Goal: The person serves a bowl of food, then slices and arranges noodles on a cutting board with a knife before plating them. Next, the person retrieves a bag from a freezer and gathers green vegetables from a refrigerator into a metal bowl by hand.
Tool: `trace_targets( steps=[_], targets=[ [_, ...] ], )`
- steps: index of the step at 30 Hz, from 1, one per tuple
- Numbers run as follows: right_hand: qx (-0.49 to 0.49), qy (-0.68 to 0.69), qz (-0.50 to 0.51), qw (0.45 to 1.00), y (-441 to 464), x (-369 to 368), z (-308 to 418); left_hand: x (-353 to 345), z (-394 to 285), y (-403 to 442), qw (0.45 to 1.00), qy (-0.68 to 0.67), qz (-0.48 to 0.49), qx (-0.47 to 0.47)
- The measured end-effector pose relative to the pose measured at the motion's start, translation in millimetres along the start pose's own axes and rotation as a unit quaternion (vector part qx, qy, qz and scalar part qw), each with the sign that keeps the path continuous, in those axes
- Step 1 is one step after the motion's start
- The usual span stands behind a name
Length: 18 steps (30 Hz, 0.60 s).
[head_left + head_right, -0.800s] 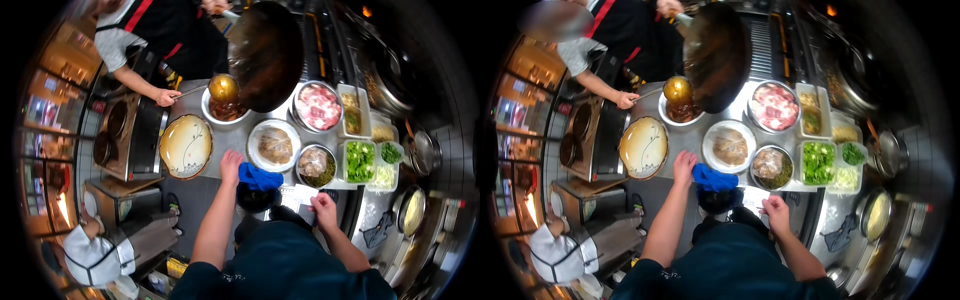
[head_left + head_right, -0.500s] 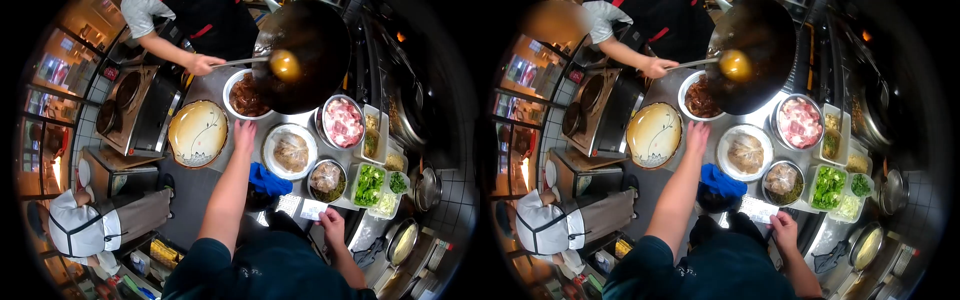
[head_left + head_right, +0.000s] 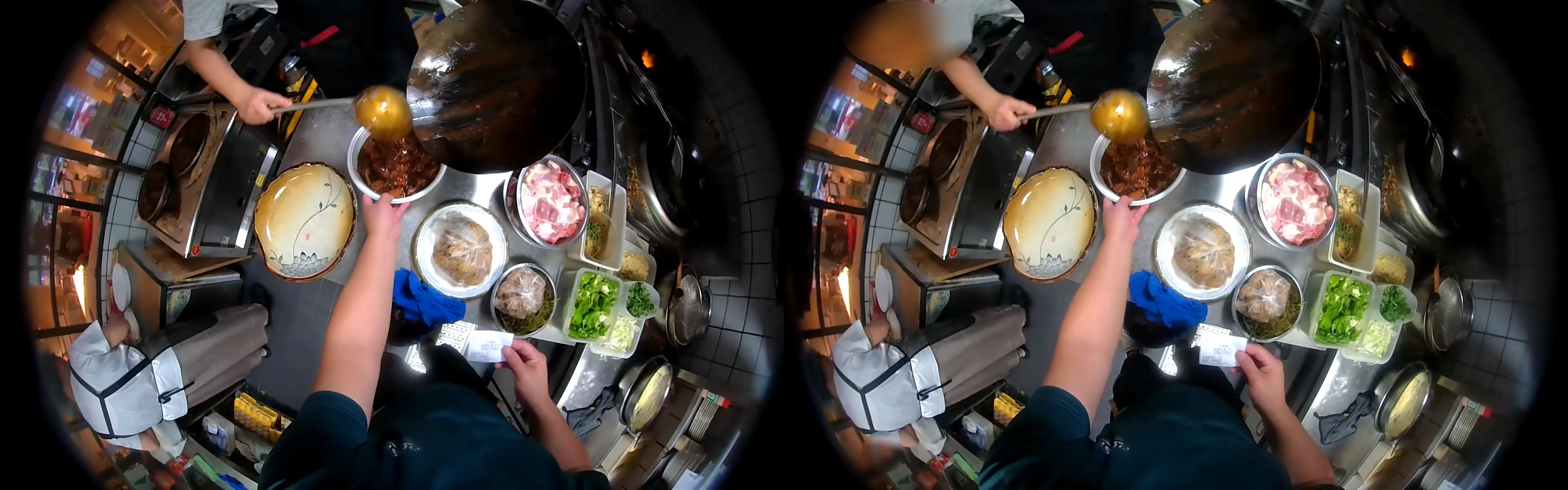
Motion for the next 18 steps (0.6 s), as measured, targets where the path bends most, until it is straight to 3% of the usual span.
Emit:
trace_targets(
  steps=[5,10,13,14,15,18],
  targets=[
    [0.020,-0.041,0.048,0.998,46,-50,34,10,4,-11,1.000,0.016,0.015,0.007],
    [-0.003,0.054,0.083,0.995,123,-108,52,14,1,-20,0.999,0.021,0.016,0.022],
    [-0.032,0.119,0.056,0.991,176,-120,69,16,1,-22,0.999,0.033,0.019,0.025],
    [-0.001,0.120,0.057,0.991,201,-116,69,18,2,-21,0.999,0.039,0.022,0.029],
    [-0.047,0.149,0.004,0.988,215,-114,78,21,3,-20,0.998,0.045,0.024,0.033],
    [-0.039,0.119,-0.081,0.989,273,-105,97,22,1,-23,0.997,0.060,0.025,0.038]
  ],
)
Point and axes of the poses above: each hand's wrist, its own y-axis towards the middle knuckle, its own x-axis out of the back of the hand, z = x × y, the point moved 4 cm from there along y, towards the middle knuckle
